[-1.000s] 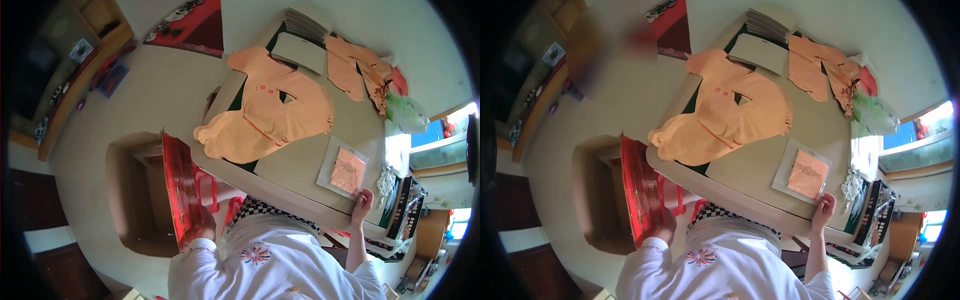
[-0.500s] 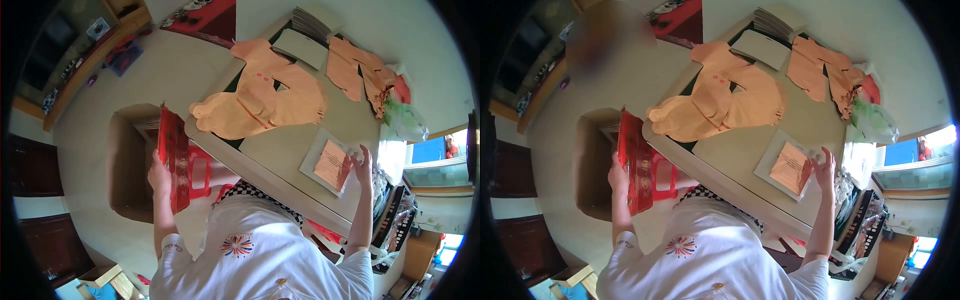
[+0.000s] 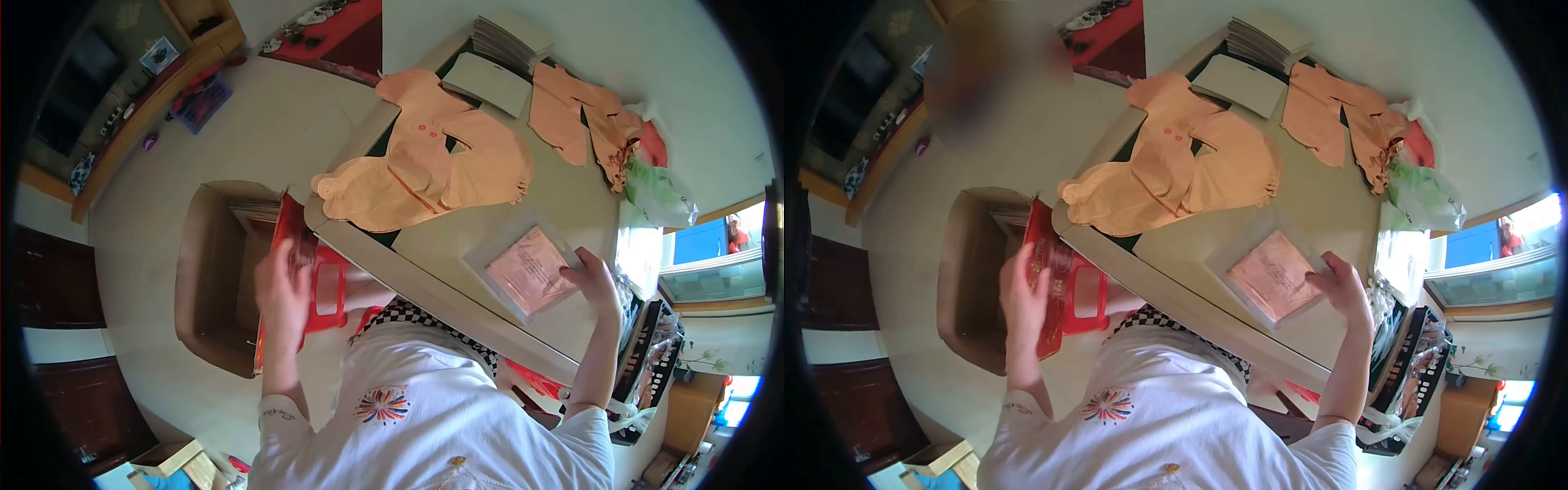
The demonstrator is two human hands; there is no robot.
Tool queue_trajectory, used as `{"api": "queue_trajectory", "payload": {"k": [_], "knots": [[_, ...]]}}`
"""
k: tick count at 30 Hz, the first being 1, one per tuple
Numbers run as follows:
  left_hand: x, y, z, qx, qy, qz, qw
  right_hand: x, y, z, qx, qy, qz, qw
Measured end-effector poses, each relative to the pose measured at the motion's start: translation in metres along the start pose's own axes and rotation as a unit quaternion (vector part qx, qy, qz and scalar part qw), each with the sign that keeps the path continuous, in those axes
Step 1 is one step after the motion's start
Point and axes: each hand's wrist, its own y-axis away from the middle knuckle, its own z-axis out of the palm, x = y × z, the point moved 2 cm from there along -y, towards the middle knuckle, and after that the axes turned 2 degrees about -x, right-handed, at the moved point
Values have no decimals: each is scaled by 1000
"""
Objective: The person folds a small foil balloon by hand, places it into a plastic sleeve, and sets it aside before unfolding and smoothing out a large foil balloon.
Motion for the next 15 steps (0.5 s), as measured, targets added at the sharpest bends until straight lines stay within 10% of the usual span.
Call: {"api": "queue_trajectory", "payload": {"k": [7, 10, 15], "knots": [[186, -37, -20, -91, 39, 441, 892, -200, 68, 36, 33, 139, -365, 920], [156, -64, -49, -116, 26, 395, 911, -217, 65, 38, 103, 93, -418, 898], [16, -100, -131, 21, -85, 70, 994, -125, 44, 26, 228, 19, -271, 935]]}}
